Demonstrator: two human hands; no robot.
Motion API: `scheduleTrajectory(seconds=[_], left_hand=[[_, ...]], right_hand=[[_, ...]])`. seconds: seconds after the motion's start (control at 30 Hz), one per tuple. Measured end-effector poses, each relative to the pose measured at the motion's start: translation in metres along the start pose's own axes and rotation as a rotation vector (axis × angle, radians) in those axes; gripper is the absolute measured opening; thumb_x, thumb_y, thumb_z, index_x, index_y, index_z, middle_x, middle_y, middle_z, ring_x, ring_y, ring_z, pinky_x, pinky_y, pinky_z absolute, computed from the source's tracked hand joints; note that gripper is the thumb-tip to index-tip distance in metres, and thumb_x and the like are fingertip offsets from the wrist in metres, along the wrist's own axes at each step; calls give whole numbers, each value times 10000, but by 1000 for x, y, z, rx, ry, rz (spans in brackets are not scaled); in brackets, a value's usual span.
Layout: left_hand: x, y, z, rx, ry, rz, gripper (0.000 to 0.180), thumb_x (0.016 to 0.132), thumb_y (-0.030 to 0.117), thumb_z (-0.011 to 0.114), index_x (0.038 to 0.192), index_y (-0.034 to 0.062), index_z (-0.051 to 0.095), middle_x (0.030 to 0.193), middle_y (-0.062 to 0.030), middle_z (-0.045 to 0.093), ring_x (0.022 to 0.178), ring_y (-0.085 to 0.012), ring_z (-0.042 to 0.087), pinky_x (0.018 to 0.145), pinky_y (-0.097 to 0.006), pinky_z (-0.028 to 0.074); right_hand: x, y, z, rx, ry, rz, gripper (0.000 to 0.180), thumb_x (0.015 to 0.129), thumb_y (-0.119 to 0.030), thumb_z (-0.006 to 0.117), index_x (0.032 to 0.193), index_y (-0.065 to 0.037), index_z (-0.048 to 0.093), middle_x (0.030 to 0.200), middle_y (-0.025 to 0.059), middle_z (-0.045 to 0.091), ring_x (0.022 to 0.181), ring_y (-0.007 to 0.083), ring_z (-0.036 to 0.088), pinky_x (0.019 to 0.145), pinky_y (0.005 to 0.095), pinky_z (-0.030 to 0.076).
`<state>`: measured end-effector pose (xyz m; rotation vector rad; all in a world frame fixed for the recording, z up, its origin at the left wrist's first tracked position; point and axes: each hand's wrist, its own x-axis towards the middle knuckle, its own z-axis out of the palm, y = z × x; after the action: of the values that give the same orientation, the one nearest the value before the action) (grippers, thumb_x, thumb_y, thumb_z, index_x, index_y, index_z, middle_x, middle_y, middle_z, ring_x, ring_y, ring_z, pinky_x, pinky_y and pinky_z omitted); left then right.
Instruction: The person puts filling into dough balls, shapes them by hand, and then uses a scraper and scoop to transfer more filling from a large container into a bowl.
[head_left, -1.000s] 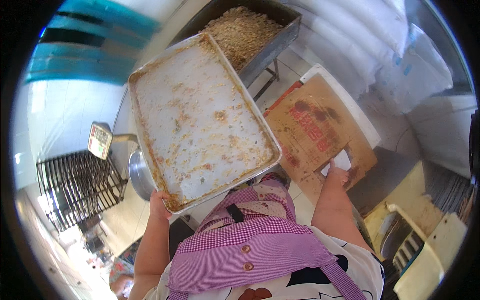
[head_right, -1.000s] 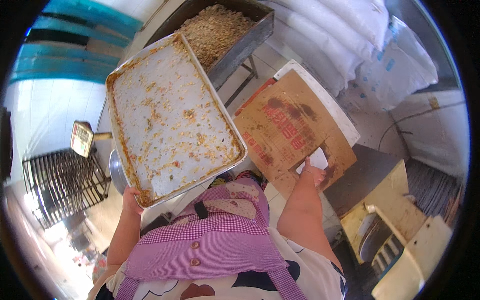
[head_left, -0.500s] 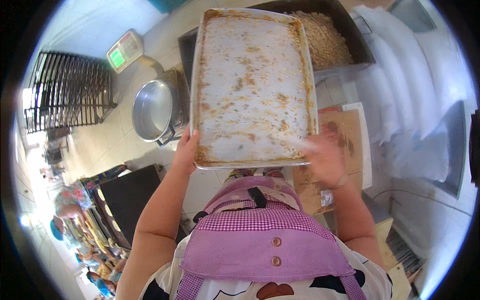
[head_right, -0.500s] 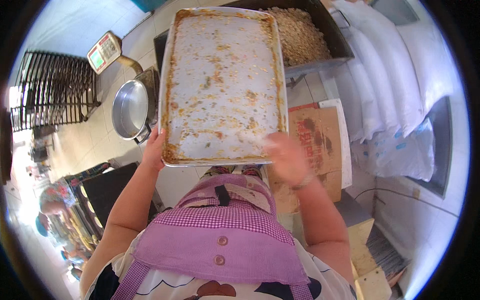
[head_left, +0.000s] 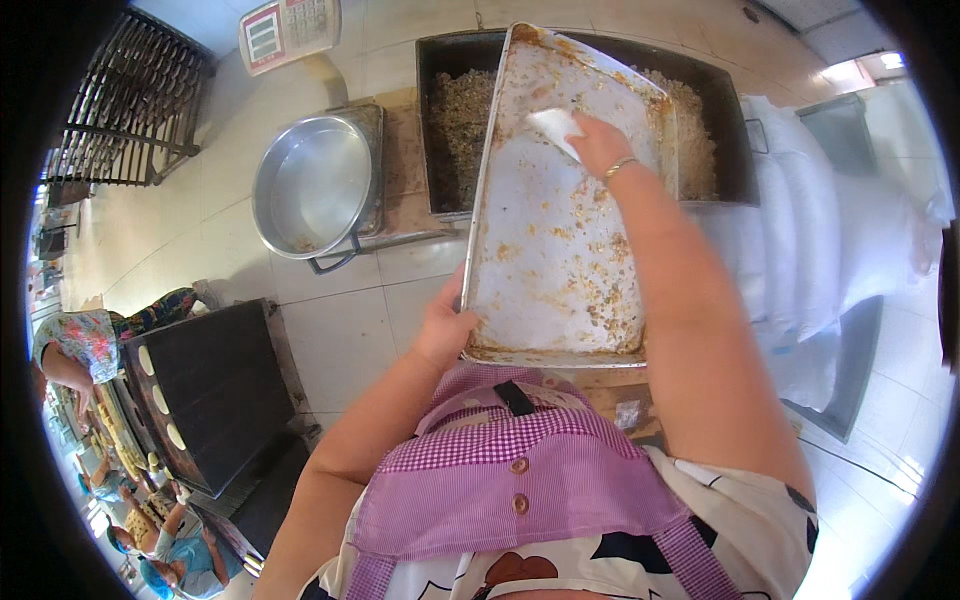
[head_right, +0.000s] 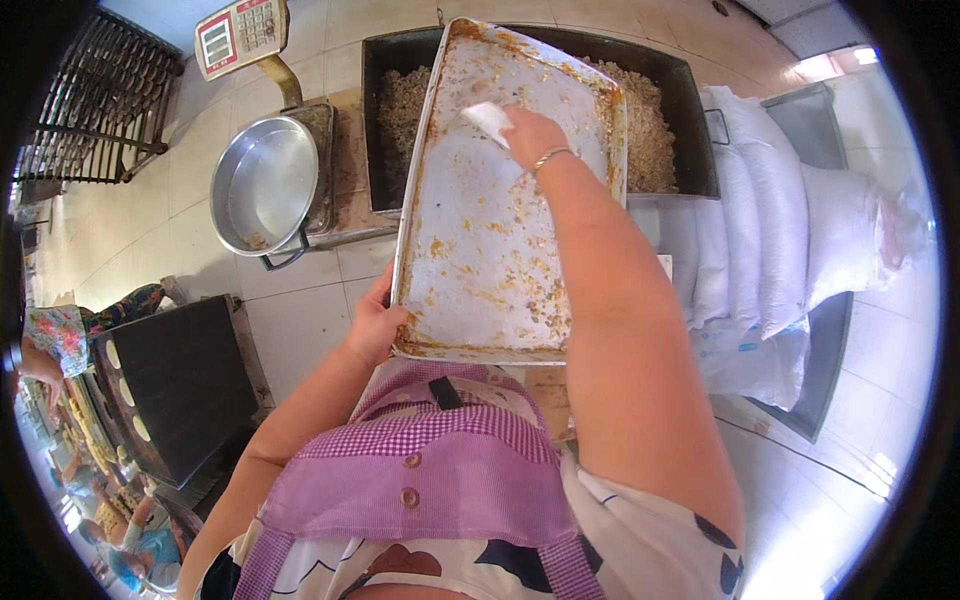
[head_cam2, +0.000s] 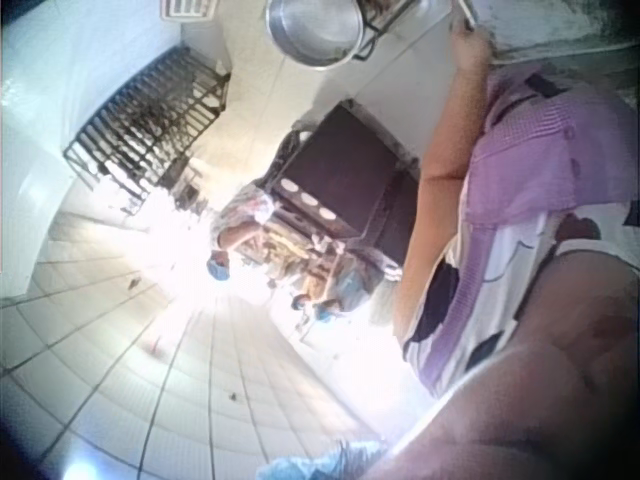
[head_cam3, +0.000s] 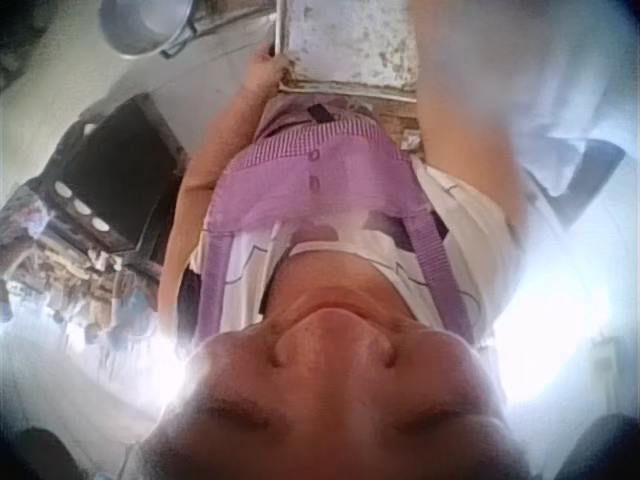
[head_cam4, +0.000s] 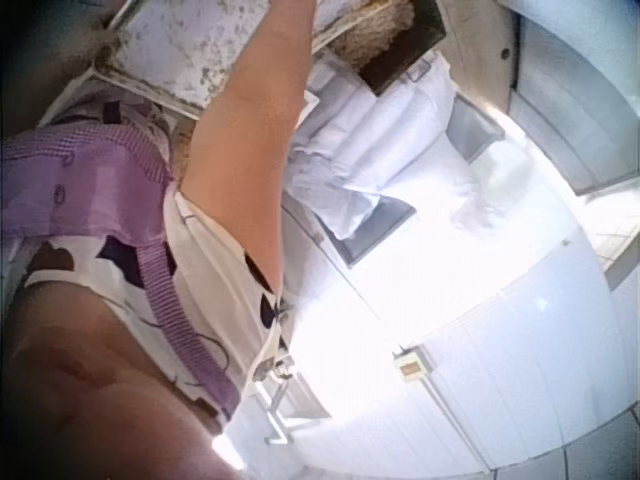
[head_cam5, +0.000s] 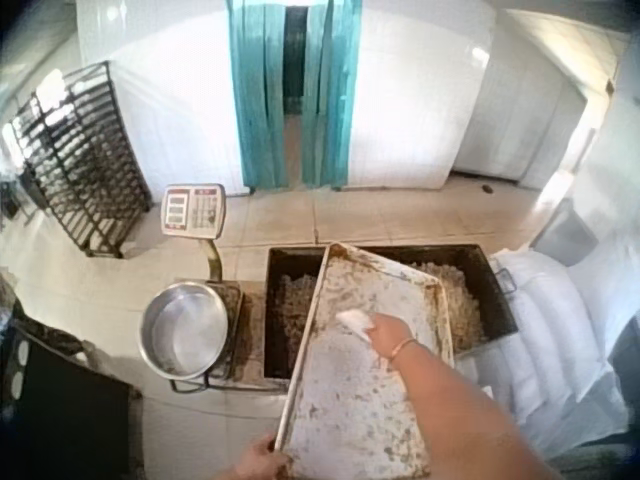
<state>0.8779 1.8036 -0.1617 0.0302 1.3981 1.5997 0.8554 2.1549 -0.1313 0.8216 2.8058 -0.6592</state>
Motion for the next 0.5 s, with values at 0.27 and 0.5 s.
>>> scheduleTrajectory(seconds=[0.27,0.5], left_hand=[[27,-1,-25,-66,77,-94,756,777,-132,515,1488,90,385,1315,-98,577,1122,-195,582,941,-293,465],[32,-13,-46,29,151,-189,743,729,-128,517,1434,103,477,1085,-71,655,834,-143,616,699,-267,502]], right_hand=[[-258,27,54,210,-469,-42,292,927,-316,597,1129,-112,649,1096,140,671,1015,344,641,878,424,504],[-183,98,76,31,-192,-167,271,897,-235,637,1156,-156,655,974,146,687,872,334,662,779,431,525]])
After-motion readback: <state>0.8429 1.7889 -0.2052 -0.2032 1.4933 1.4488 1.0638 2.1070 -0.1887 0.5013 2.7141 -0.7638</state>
